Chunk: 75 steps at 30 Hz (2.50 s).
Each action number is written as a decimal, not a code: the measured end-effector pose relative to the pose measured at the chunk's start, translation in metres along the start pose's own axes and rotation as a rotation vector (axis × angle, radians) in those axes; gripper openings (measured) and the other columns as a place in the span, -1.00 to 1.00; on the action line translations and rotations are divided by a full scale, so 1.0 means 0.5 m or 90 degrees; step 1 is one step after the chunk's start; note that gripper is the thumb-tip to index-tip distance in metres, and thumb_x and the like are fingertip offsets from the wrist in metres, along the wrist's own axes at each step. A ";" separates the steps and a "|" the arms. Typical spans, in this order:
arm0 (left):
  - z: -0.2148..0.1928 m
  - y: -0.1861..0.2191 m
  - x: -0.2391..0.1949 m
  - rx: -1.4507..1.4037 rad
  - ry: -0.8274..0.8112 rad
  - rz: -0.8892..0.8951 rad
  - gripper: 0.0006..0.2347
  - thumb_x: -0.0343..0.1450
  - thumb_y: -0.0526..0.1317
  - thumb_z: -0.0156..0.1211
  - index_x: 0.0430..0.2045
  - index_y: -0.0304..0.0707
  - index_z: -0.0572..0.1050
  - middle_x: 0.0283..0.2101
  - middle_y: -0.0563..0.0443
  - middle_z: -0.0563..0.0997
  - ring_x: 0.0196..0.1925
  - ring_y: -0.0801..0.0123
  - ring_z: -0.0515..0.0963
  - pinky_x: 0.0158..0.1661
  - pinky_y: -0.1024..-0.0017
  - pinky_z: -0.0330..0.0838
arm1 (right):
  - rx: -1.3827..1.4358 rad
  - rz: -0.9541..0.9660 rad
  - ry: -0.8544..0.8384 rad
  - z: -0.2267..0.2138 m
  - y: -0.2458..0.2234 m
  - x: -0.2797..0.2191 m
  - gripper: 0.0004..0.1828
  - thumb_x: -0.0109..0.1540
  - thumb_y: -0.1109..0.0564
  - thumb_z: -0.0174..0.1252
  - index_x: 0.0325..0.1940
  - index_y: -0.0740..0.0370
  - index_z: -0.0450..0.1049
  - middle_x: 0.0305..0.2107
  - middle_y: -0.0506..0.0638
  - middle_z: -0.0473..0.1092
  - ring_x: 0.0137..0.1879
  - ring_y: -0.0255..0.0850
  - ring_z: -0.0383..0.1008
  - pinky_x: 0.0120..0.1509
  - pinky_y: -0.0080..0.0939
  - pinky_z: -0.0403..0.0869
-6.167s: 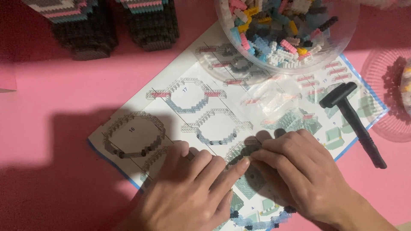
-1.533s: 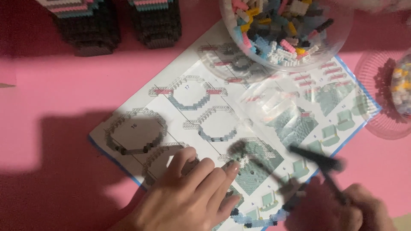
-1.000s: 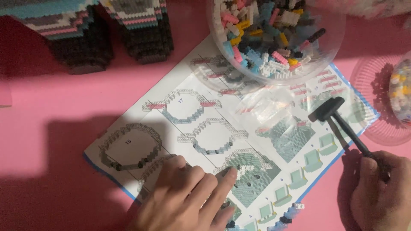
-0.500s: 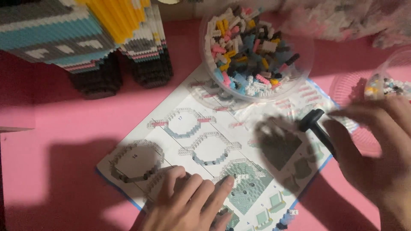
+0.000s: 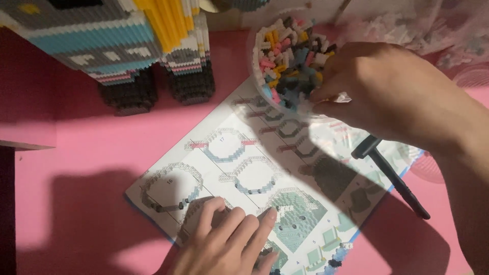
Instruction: Assembling a pixel art figure using small interlocking blocks and a plastic hammer following a manual.
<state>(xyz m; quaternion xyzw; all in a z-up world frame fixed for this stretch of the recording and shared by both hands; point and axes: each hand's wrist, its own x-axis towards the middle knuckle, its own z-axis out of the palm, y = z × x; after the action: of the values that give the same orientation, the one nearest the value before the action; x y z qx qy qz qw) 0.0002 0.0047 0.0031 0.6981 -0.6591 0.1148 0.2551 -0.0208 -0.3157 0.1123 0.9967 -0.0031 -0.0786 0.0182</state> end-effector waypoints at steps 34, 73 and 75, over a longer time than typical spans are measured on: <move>0.003 -0.013 0.004 -0.022 -0.054 -0.001 -0.65 0.52 -0.01 0.17 0.02 -0.29 0.64 -0.43 0.07 0.36 -0.39 0.25 0.32 -0.22 0.02 0.40 | 0.523 -0.178 0.075 0.114 -0.079 -0.192 -0.94 0.21 0.06 0.28 -0.25 0.00 0.60 -0.45 -0.24 0.68 -0.41 -0.49 0.72 -0.29 -0.54 0.75; 0.031 -0.021 0.018 0.047 -0.008 -0.042 -0.67 0.56 0.13 -0.03 -0.04 0.19 0.70 -0.42 0.14 0.43 -0.41 0.30 0.40 -0.26 0.08 0.41 | 0.472 -0.047 0.288 0.219 -0.177 -0.209 -0.85 0.20 0.18 0.35 -0.20 0.32 0.64 -0.35 -0.01 0.56 -0.25 -0.23 0.59 -0.01 -0.19 0.47; 0.032 -0.021 0.018 0.047 -0.004 -0.053 -0.69 0.53 0.11 0.02 -0.04 0.23 0.71 -0.44 0.15 0.44 -0.44 0.29 0.37 -0.28 0.12 0.37 | 0.481 -0.036 0.278 0.225 -0.175 -0.217 -0.80 0.17 0.17 0.38 -0.18 0.32 0.66 -0.31 0.03 0.53 -0.15 -0.19 0.62 0.02 -0.16 0.47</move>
<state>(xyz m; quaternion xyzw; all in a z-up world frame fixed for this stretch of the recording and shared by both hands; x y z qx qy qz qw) 0.0084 -0.0114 -0.0081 0.7341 -0.6257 0.1263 0.2317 -0.1455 -0.2312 0.0150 0.9263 -0.0008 0.1403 -0.3497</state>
